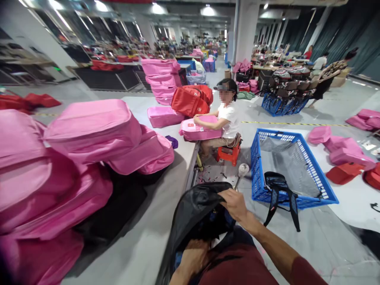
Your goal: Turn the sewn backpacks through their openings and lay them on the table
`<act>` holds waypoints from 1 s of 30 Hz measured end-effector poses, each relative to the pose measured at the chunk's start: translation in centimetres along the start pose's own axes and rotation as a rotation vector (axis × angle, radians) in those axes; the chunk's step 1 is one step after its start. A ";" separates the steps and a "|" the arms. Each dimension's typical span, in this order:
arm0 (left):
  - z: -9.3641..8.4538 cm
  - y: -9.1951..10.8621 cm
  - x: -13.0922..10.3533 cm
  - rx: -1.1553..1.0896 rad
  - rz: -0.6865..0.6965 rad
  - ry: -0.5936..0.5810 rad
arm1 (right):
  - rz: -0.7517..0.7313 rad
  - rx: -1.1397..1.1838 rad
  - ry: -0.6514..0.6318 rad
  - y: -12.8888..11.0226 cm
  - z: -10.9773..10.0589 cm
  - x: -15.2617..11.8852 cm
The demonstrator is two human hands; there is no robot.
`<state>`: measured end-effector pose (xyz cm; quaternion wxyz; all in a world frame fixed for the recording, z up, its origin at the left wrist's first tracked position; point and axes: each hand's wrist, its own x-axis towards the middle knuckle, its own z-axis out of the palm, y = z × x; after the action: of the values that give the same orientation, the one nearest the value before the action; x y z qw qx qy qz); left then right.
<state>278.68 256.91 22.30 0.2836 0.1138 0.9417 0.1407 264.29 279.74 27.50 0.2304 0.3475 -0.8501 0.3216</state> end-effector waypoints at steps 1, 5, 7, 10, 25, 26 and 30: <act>-1.1 0.9 0.7 0.006 0.025 -0.033 | 0.042 -0.024 0.030 0.6 -1.3 -0.5; -4.8 3.5 3.5 -0.029 0.192 -0.031 | 0.171 -0.169 0.144 2.7 -5.8 -2.0; -6.0 4.2 5.0 -0.030 0.341 0.043 | 0.212 -0.249 0.180 4.0 -7.6 -2.2; -7.7 5.2 7.6 -0.035 0.642 0.427 | 0.248 -0.376 0.181 6.4 -9.6 -2.1; -17.1 6.8 33.1 -0.453 0.464 0.710 | 0.485 -0.244 -0.165 24.9 -7.5 2.2; -17.7 6.7 33.9 -0.537 0.434 0.621 | 0.495 -0.176 -0.209 26.4 -6.9 2.8; -20.2 7.0 37.3 -0.830 0.167 0.254 | 0.749 0.092 -0.322 31.7 -2.7 6.2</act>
<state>237.84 270.37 22.04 0.1750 0.0479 0.8203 0.5424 237.28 296.41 20.96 -0.0541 0.0699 -0.9278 0.3624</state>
